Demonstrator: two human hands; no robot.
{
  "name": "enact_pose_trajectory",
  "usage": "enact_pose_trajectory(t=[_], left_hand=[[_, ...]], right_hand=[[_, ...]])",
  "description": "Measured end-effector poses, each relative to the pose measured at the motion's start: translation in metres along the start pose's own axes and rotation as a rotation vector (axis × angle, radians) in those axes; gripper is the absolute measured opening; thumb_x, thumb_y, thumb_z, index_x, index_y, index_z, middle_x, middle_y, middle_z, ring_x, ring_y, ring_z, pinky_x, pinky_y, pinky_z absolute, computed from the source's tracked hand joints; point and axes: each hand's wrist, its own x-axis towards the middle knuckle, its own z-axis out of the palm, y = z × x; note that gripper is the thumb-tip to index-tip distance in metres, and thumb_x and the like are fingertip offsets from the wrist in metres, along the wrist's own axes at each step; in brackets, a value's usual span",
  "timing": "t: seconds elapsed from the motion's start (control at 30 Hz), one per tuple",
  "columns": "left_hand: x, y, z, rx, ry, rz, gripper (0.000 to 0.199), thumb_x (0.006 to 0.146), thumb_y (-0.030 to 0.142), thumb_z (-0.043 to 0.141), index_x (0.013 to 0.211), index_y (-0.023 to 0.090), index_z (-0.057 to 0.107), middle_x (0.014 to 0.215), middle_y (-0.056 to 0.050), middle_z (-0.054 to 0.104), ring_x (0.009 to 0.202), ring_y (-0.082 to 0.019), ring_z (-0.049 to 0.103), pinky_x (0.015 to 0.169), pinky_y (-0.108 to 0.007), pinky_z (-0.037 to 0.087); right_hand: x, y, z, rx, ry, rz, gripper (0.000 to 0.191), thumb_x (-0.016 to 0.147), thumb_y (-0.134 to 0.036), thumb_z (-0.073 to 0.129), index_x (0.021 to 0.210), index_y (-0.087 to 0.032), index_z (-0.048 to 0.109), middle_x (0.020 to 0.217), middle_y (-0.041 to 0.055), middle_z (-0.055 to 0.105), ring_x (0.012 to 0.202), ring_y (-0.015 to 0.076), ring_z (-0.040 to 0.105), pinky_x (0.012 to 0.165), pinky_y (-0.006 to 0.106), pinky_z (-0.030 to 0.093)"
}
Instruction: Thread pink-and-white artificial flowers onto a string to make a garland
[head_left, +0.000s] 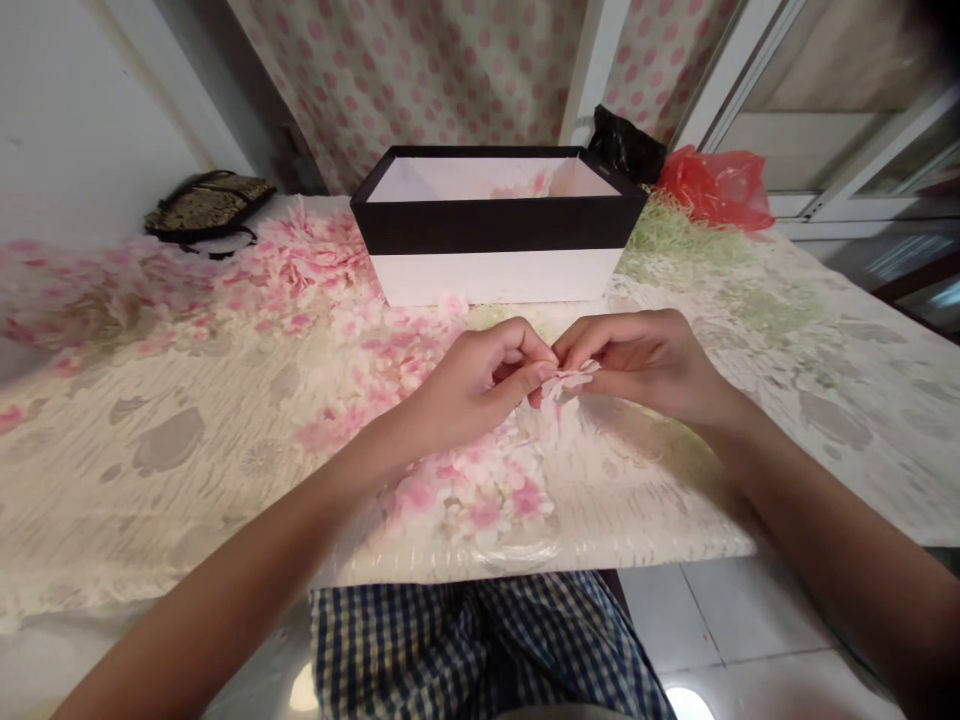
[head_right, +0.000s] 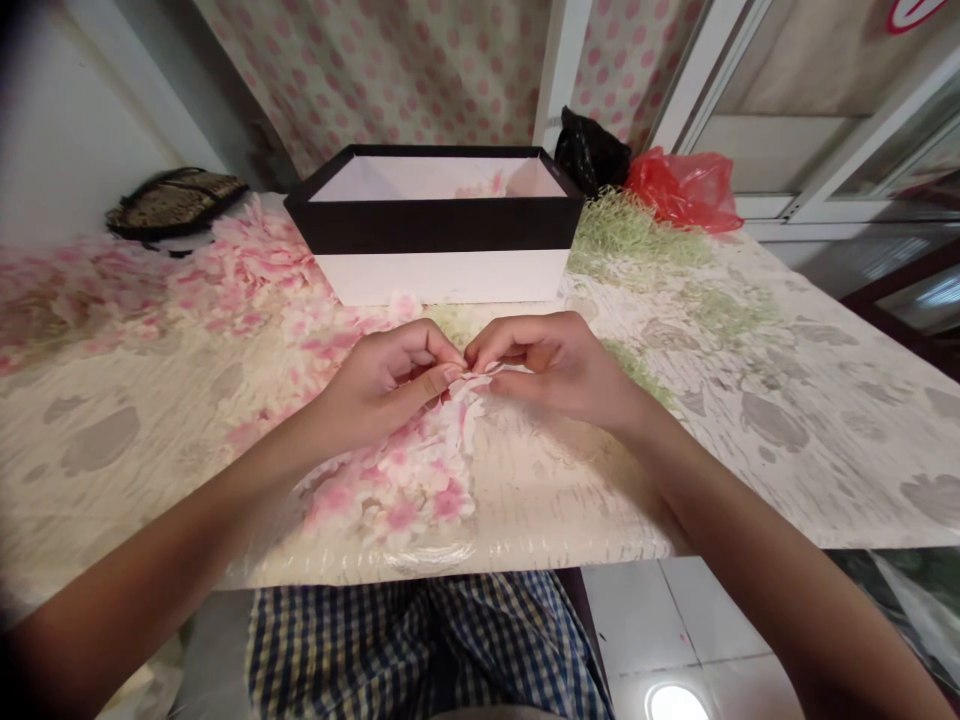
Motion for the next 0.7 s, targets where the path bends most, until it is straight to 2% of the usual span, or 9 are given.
enact_pose_trajectory(t=[0.23,0.43,0.7], left_hand=[[-0.0003,0.0043,0.0006,-0.111,-0.046,-0.055,0.009,0.086,0.019,0.055,0.08,0.015,0.051,0.059,0.004,0.054,0.045,-0.003,0.044,0.042,-0.014,0.035],[-0.0012,-0.0002,0.0035,-0.036,-0.045,-0.062,0.005,0.086,0.016,0.053,0.081,0.014,0.053,0.062,0.003,0.057,0.047,-0.004,0.047,0.042,-0.014,0.036],[-0.0036,0.0013,0.0044,-0.033,-0.092,-0.1,0.006,0.086,0.017,0.052,0.08,0.017,0.051,0.057,0.004,0.051,0.045,-0.005,0.047,0.042,-0.016,0.037]], right_hand=[[0.0005,-0.0042,0.001,0.046,0.008,0.059,0.008,0.072,-0.019,0.073,0.077,-0.023,0.068,0.085,0.0003,0.068,0.075,0.0133,0.062,0.067,0.025,0.049],[0.0017,-0.0059,0.0003,0.013,-0.053,0.101,0.008,0.072,-0.024,0.073,0.075,-0.022,0.066,0.081,0.0007,0.066,0.074,0.0137,0.06,0.066,0.027,0.048],[0.0012,-0.0008,-0.0009,0.083,-0.102,0.086,0.008,0.073,-0.016,0.07,0.078,-0.021,0.065,0.081,0.0003,0.064,0.075,0.013,0.06,0.068,0.026,0.047]])
